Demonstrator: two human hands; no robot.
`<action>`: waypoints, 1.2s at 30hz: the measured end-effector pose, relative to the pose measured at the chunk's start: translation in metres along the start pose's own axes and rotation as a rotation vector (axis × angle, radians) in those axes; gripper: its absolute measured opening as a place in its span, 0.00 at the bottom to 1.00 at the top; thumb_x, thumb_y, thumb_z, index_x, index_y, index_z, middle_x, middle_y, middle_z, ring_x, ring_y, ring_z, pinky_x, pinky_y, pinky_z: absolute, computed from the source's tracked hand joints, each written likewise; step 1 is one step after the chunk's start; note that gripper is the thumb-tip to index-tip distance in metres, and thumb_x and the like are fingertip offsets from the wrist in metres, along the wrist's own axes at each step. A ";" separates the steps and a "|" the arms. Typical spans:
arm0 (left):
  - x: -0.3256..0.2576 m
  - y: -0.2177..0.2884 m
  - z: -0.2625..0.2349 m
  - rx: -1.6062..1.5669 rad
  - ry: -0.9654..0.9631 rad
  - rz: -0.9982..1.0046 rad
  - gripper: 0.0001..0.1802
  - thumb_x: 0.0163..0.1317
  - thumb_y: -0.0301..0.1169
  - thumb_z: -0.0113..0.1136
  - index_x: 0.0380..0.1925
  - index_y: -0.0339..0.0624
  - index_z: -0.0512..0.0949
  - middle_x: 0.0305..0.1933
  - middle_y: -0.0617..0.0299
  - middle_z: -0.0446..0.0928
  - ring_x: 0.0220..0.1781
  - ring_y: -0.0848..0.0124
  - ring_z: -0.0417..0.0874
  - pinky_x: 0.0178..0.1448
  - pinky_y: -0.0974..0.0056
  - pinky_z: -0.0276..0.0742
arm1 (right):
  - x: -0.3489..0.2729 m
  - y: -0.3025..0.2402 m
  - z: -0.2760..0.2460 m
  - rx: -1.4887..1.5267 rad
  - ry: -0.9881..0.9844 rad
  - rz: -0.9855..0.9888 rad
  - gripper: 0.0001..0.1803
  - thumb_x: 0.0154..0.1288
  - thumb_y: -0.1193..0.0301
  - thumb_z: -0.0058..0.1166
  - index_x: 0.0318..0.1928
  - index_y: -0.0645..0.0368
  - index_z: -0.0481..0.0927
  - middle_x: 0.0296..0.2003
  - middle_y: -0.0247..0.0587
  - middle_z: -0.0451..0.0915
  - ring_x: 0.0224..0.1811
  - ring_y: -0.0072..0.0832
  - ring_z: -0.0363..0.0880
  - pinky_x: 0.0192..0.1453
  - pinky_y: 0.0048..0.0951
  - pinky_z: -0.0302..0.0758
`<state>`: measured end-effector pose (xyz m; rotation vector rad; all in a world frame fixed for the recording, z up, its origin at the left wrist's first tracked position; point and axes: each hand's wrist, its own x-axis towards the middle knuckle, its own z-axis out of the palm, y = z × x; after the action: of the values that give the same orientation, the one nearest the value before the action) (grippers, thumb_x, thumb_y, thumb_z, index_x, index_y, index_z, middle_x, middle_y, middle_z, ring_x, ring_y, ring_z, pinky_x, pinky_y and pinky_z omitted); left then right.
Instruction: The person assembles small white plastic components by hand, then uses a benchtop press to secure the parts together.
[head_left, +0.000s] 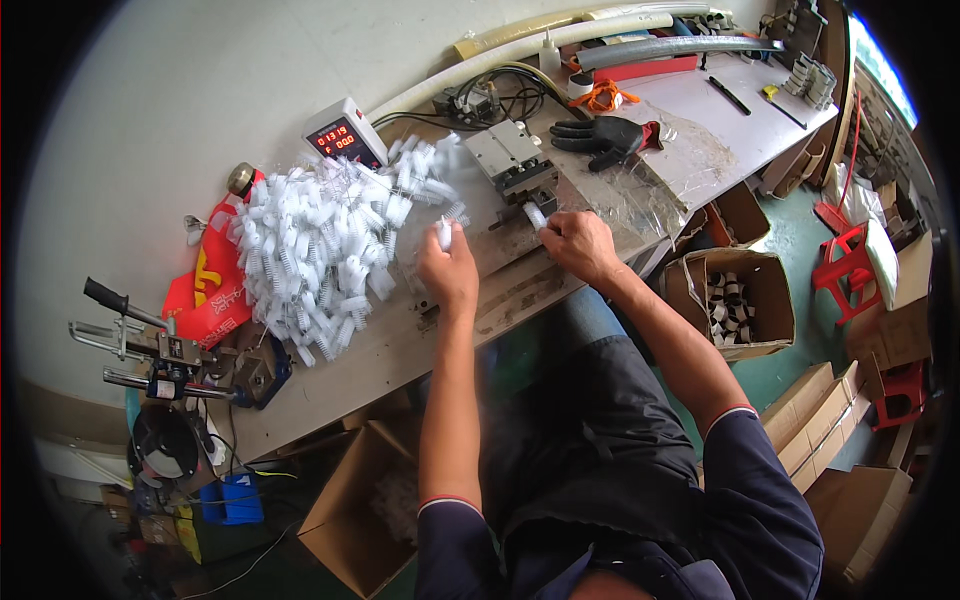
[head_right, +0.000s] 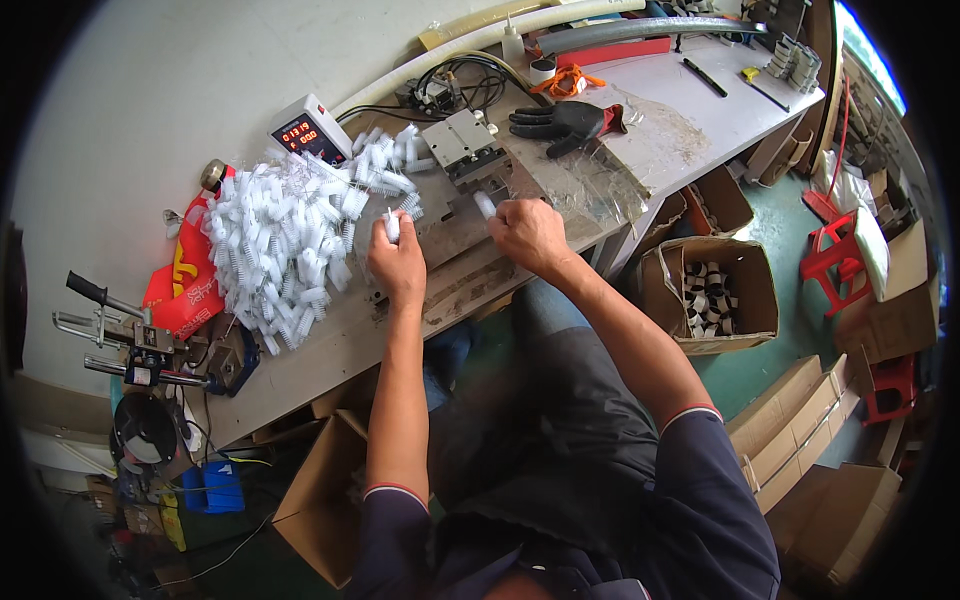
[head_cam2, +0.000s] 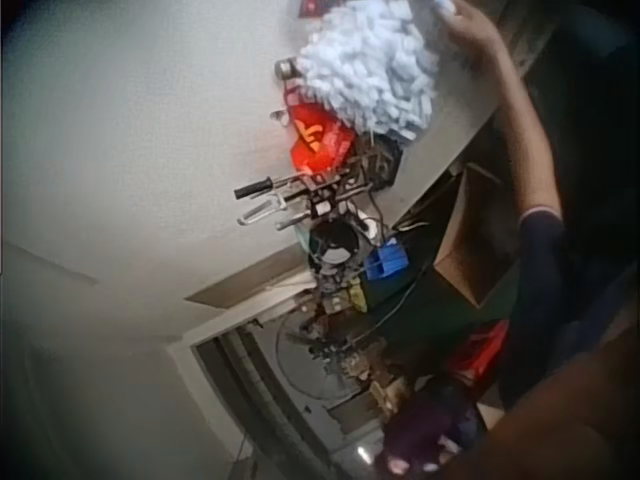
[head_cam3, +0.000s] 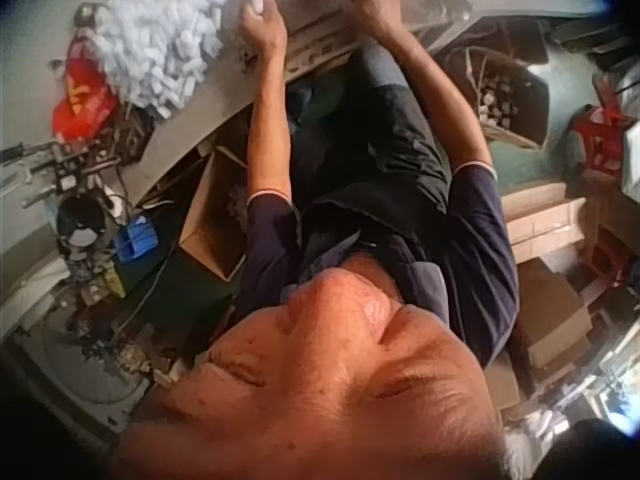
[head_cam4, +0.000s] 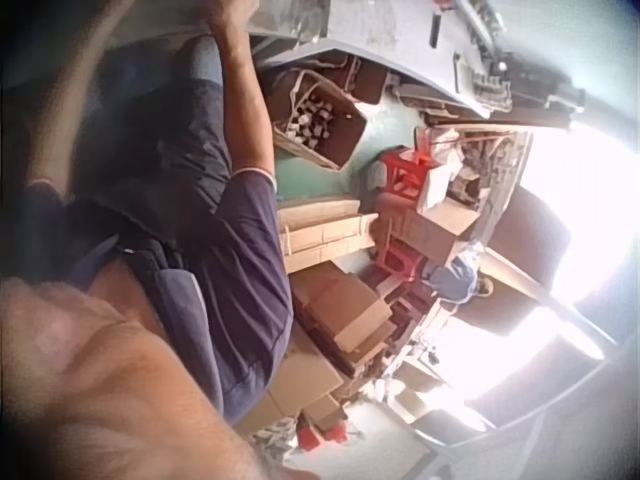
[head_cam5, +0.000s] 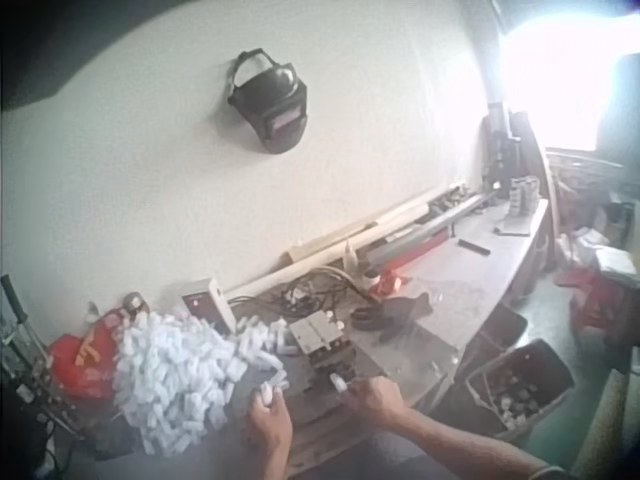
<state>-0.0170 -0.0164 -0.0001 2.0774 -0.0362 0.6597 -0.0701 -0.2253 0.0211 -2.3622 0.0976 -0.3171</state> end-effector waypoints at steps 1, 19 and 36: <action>-0.002 0.001 0.003 -0.017 0.018 0.079 0.09 0.69 0.33 0.66 0.41 0.39 0.84 0.35 0.51 0.85 0.36 0.55 0.86 0.43 0.54 0.80 | 0.002 -0.001 0.001 -0.028 0.021 0.012 0.16 0.63 0.60 0.53 0.30 0.60 0.84 0.29 0.58 0.84 0.37 0.59 0.84 0.44 0.54 0.80; -0.003 0.001 0.000 -0.033 0.044 0.183 0.09 0.69 0.34 0.65 0.40 0.39 0.84 0.37 0.50 0.86 0.39 0.50 0.87 0.45 0.51 0.80 | 0.014 -0.010 0.019 -0.195 0.142 0.011 0.16 0.61 0.60 0.53 0.29 0.60 0.85 0.29 0.58 0.84 0.36 0.57 0.85 0.44 0.54 0.81; -0.006 0.007 0.000 0.090 -0.018 0.301 0.09 0.69 0.33 0.63 0.44 0.40 0.79 0.44 0.52 0.82 0.49 0.49 0.83 0.53 0.48 0.77 | 0.013 -0.006 0.031 -0.212 0.313 0.000 0.18 0.68 0.57 0.56 0.29 0.59 0.82 0.28 0.55 0.84 0.35 0.56 0.85 0.42 0.54 0.80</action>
<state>-0.0239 -0.0216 0.0029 2.1859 -0.3404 0.8371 -0.0497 -0.2024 0.0067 -2.5027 0.2920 -0.7053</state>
